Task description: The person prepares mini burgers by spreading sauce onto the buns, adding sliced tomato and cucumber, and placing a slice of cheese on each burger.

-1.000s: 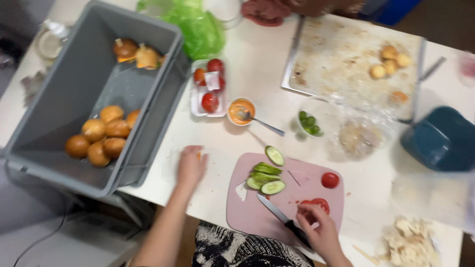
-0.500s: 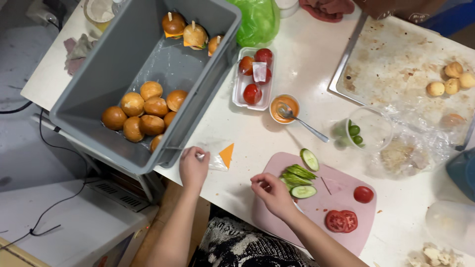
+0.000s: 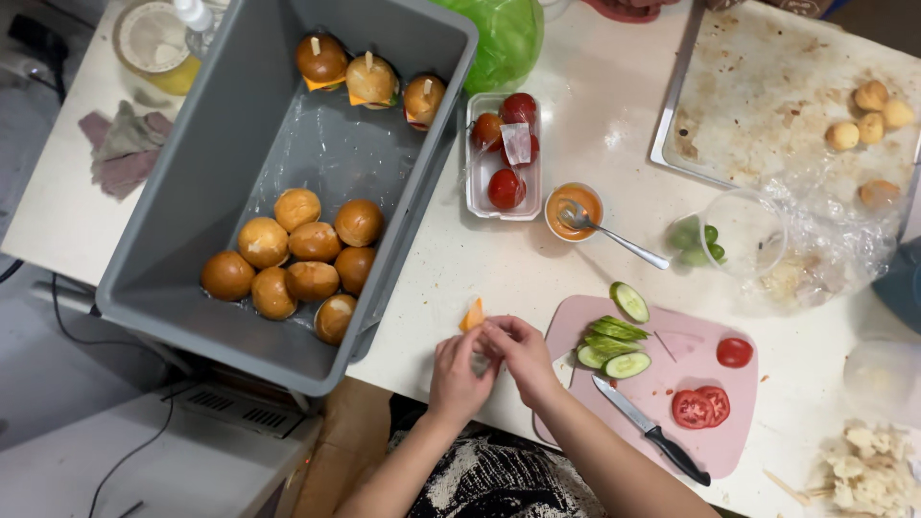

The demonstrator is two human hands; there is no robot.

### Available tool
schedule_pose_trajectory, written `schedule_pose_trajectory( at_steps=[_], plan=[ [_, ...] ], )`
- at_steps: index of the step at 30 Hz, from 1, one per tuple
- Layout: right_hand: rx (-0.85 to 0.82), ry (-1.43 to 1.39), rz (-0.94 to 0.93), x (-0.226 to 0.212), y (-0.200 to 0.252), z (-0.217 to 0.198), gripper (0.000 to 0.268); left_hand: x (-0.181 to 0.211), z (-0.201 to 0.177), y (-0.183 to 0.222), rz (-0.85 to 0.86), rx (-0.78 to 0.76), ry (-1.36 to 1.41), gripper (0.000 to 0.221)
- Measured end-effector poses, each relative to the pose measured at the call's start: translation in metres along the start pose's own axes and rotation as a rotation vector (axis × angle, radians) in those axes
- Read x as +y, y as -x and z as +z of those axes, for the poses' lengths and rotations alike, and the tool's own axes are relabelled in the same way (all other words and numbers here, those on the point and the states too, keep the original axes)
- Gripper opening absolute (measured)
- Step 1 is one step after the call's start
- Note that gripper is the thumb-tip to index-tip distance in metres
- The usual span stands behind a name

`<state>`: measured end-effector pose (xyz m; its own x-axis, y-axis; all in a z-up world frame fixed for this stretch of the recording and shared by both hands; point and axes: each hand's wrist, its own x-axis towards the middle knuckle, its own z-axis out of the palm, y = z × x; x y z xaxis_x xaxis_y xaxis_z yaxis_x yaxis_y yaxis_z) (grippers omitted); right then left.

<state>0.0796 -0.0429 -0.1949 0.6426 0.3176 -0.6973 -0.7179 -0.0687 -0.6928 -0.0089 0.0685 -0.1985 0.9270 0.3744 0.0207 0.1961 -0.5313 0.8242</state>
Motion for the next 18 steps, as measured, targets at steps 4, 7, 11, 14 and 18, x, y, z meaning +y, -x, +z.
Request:
schedule_pose_trajectory(
  at_steps=[4,7,11,14,18],
  plan=[
    [0.05,0.007,-0.038,0.008,-0.011,-0.014,0.026,-0.014,-0.009,0.006,0.01,-0.14,0.078,0.045],
    [0.114,-0.115,-0.029,0.011,-0.016,-0.017,0.023,-0.034,-0.014,-0.012,-0.047,-0.043,0.065,0.041],
    [0.088,-0.258,-0.086,0.008,-0.018,-0.02,0.023,-0.043,-0.023,-0.027,-0.325,-0.139,0.207,0.054],
    [0.219,-0.074,0.024,-0.012,-0.005,-0.013,0.026,-0.034,-0.025,-0.048,-0.645,-0.385,0.586,0.064],
    [0.136,-0.377,0.038,-0.049,0.032,-0.002,0.025,-0.013,-0.038,-0.044,-0.855,-0.518,0.944,0.067]
  ],
)
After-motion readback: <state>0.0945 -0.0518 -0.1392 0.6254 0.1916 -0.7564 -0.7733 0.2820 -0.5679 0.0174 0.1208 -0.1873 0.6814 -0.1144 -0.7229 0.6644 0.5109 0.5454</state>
